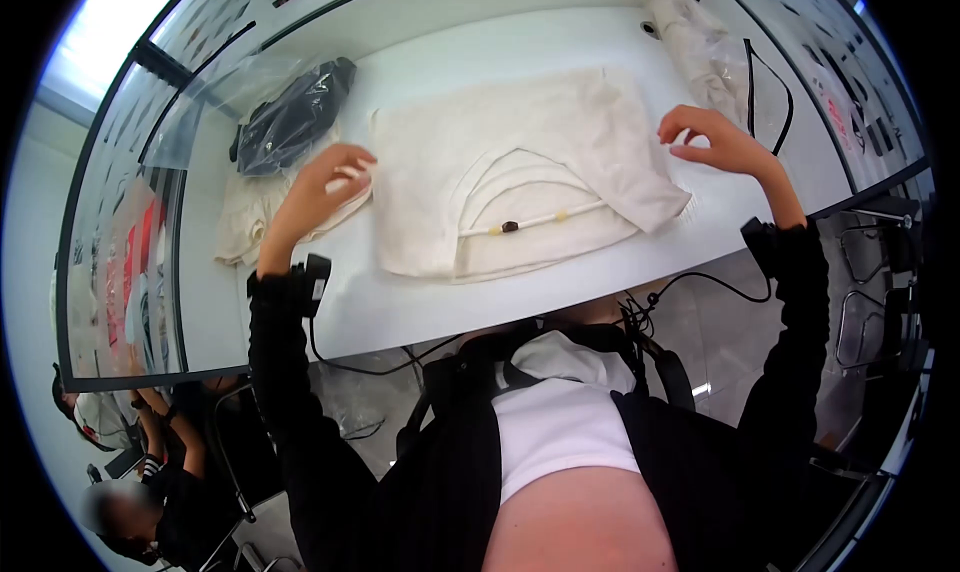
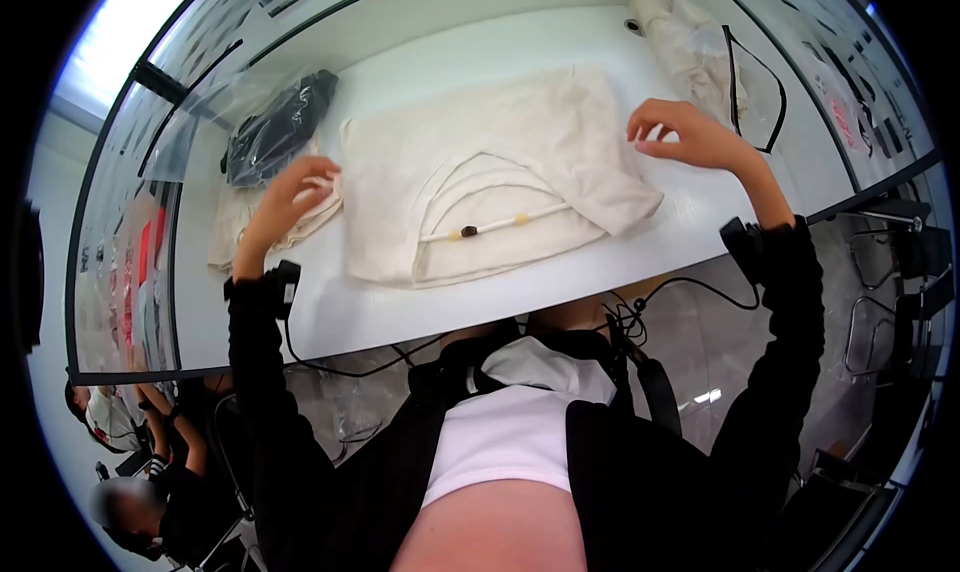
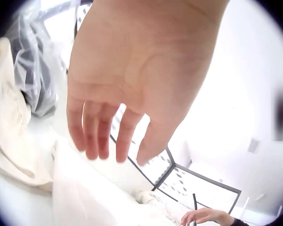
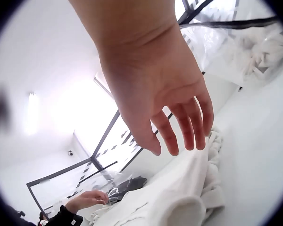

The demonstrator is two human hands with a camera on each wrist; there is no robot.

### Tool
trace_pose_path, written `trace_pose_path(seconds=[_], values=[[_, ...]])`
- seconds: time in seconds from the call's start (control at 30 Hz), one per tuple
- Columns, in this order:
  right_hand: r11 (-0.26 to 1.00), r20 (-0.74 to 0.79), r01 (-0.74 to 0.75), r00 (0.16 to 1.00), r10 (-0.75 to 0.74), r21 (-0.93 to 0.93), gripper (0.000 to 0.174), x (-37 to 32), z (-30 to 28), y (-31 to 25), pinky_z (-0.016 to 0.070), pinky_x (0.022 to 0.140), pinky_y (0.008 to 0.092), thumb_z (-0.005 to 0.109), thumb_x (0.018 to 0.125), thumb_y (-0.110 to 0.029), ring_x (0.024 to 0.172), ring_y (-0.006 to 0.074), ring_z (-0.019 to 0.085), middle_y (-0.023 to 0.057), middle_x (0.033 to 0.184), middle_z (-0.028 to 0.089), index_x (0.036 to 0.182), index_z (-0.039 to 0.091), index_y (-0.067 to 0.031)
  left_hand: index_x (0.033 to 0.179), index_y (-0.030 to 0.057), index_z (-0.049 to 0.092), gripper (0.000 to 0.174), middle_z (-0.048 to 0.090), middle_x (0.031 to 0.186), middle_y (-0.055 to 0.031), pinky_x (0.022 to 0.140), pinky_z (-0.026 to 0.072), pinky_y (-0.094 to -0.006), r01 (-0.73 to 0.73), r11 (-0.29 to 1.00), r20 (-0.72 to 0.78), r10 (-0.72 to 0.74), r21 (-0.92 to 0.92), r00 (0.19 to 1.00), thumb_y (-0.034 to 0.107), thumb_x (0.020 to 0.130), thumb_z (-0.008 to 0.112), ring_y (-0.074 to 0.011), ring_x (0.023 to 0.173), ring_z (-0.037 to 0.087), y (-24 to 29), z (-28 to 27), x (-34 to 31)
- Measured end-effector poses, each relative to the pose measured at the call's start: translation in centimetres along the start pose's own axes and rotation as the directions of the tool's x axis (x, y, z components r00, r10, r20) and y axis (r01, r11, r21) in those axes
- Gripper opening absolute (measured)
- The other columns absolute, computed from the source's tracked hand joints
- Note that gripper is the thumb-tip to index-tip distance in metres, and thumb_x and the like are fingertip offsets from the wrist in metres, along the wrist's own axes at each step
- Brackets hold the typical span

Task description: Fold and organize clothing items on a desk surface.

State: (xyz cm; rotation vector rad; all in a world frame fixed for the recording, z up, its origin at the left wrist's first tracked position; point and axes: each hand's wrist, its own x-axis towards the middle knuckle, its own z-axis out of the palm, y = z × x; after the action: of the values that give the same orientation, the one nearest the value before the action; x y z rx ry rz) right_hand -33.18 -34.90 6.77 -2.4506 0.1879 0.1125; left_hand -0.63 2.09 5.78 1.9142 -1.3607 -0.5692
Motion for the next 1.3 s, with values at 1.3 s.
trace_pose_path(seconds=[1.3], values=[[0.593,-0.499,0.317,0.85,0.168,0.74,0.017,10.4,1.6,13.6,0.0394,0.078,0.0206,0.046,0.077,0.001,0.09,0.0094,0.051,0.0046,0.104,0.057,0.091,0.05,-0.0072,0.092,0.0047,0.049,0.015,0.052,0.097,-0.0038,0.078,0.0435,-0.0232,-0.106,0.76,-0.361,-0.177,-0.641,0.916,-0.005,0.081,0.044,-0.0113,0.088,0.053,-12.3,0.5,8.3]])
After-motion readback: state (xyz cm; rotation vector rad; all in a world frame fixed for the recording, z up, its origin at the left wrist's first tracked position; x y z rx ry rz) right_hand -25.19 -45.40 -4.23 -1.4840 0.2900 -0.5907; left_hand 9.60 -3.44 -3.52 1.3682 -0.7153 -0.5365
